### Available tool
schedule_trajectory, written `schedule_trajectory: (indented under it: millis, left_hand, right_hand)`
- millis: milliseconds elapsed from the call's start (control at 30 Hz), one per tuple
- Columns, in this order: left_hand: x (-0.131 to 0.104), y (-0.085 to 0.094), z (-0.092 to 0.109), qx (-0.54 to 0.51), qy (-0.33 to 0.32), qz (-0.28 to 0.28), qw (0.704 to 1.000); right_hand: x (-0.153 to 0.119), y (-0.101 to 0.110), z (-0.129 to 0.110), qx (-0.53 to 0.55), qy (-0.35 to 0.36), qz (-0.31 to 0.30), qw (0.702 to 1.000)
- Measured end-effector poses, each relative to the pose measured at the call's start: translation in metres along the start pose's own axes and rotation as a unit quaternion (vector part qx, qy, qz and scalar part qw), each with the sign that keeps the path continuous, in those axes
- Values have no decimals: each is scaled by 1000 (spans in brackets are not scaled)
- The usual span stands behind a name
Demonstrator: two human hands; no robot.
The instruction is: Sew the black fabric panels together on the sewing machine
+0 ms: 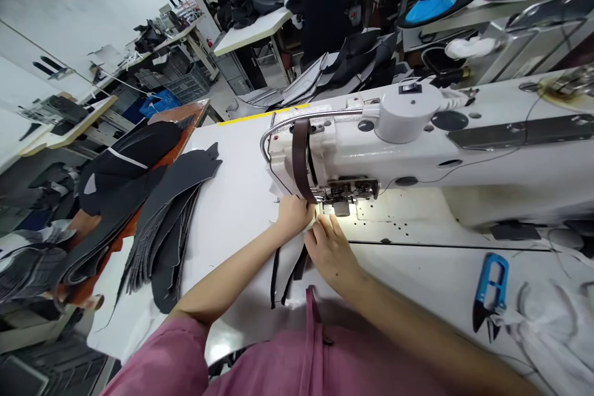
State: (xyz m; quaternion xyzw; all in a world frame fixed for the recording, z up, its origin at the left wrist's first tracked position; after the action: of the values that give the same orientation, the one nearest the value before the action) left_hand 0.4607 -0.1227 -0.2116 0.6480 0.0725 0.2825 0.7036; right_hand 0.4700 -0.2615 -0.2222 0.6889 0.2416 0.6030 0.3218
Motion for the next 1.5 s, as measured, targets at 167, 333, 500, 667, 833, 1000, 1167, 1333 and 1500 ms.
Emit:
schedule_trajectory:
  millis: [167,333,500,667,833,1000,1167,1333,1500]
  left_hand:
    - [-3,-4,3,2,-7,2,1000]
    - [-4,0,1,-22,13,25,999]
    - [-28,30,-2,-103,64,25,992]
    - [-59,47,8,-148,-33,-9,988]
    - [-67,48,14,-193,-90,25,977]
    - [-66,37,15,-154,-121,-10,981]
    - [-66,34,14,-143,-172,-27,974]
    - [-67,34,16,-141,-183,-35,972]
    - [-63,34,21,-122,-169,-68,976]
  right_hand:
    - [0,3,-1,-14,0,-10,1000]
    - [1,1,2,-14,-28,-7,999]
    - [0,5,3,3,-5,-9,1000]
    - [-6,13,-5,4,16,-11,1000]
    - [-16,18,-11,-3,19,-38,999]
    - [-24,20,-14,-8,18,-39,999]
    - [-26,19,-16,-12,20,-27,999]
    - [-24,19,-17,-6,14,-21,1000]
    - [-23,22,-18,-11,15,-24,1000]
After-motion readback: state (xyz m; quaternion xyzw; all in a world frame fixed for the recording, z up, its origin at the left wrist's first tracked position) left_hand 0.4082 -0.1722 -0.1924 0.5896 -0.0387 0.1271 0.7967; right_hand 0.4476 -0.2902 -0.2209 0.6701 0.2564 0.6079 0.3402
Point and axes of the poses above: each hand's wrist, its own x-axis towards the middle knuckle, its own y-axis out of the back of the hand, z = x × y, the point moved 2 cm from there along x, towards the middle knuckle, and after that the axes turned 14 degrees about z, right-handed, at the moved point
